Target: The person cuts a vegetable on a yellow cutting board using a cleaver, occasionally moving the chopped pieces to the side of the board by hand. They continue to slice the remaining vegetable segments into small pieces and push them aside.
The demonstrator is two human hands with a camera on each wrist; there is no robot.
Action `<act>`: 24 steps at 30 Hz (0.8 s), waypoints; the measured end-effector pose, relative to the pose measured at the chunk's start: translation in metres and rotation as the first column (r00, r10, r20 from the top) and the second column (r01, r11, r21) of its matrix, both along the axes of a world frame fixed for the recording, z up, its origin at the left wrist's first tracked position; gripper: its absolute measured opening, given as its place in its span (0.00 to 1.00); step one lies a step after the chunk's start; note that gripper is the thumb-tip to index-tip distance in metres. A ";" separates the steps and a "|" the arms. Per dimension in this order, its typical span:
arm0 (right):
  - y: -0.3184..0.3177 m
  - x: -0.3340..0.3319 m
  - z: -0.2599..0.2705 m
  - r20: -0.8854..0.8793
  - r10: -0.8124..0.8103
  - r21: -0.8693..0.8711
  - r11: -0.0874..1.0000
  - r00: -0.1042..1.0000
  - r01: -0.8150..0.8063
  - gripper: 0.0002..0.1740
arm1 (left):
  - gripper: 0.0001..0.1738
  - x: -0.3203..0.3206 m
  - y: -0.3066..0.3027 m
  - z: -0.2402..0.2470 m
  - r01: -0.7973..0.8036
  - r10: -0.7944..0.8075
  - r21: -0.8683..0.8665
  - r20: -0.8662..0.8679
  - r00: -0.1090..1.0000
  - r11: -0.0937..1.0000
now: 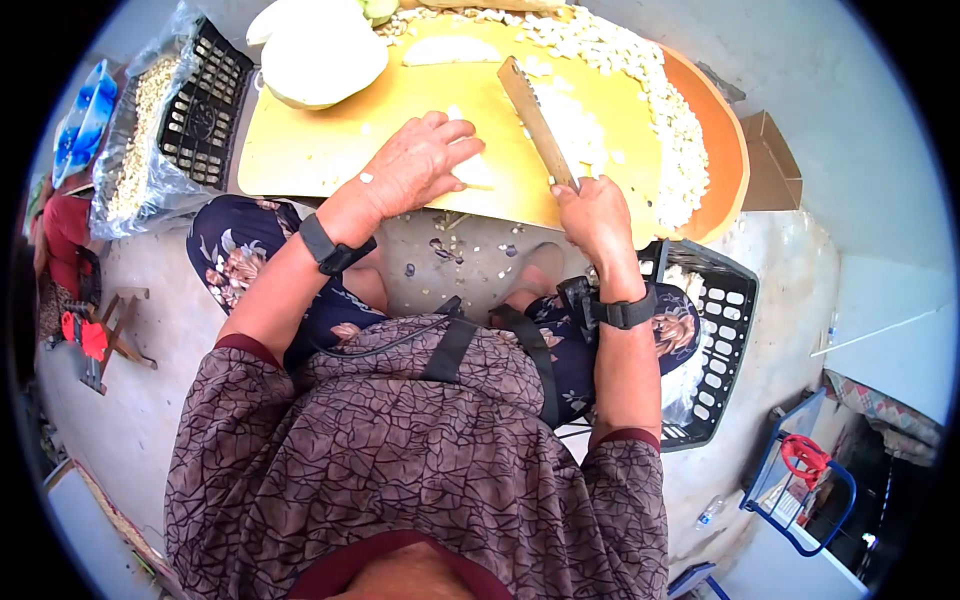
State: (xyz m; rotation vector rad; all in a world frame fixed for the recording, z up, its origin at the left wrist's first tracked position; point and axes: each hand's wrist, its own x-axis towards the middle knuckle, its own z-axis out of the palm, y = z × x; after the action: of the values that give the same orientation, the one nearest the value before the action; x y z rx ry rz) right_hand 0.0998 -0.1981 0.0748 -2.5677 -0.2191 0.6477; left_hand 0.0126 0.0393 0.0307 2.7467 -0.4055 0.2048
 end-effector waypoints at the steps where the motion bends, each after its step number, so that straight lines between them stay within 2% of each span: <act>1: 0.001 -0.001 0.000 0.001 0.001 0.003 1.000 1.000 -0.001 0.21 | 0.29 -0.002 0.000 -0.001 0.002 -0.001 -0.017 0.010 1.000 1.000; 2: 0.002 -0.002 0.000 0.001 0.002 0.008 1.000 1.000 -0.002 0.21 | 0.29 -0.004 0.000 -0.001 0.004 -0.003 -0.032 0.021 1.000 0.999; 5: -0.011 0.006 -0.025 0.209 0.166 -0.062 0.986 0.964 -0.157 0.20 | 0.27 -0.005 0.006 -0.010 0.038 -0.030 -0.089 0.087 0.996 0.995; 9: -0.008 -0.009 -0.008 -0.006 -0.007 0.122 0.993 1.000 0.007 0.20 | 0.25 -0.005 0.008 -0.018 0.100 -0.071 -0.184 0.157 0.985 0.978; 16: -0.006 -0.033 0.012 0.021 0.005 0.185 0.983 1.000 -0.009 0.18 | 0.25 -0.009 -0.010 -0.019 0.060 -0.055 -0.189 0.034 0.998 0.980; 22: 0.002 -0.038 0.019 -0.023 -0.030 0.162 0.986 0.999 0.033 0.16 | 0.27 0.011 0.022 -0.020 0.165 -0.146 -0.073 0.212 0.966 0.984; 24: 0.005 -0.041 0.020 -0.067 -0.076 0.179 0.980 0.995 0.087 0.16 | 0.28 0.009 0.018 -0.018 0.165 -0.157 -0.094 0.095 0.983 0.982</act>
State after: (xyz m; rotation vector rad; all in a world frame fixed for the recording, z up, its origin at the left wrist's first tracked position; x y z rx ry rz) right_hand 0.0591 -0.1932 0.0949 -2.3662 -0.1448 0.6426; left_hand 0.0217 0.0572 0.0125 2.5965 -0.6208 0.2953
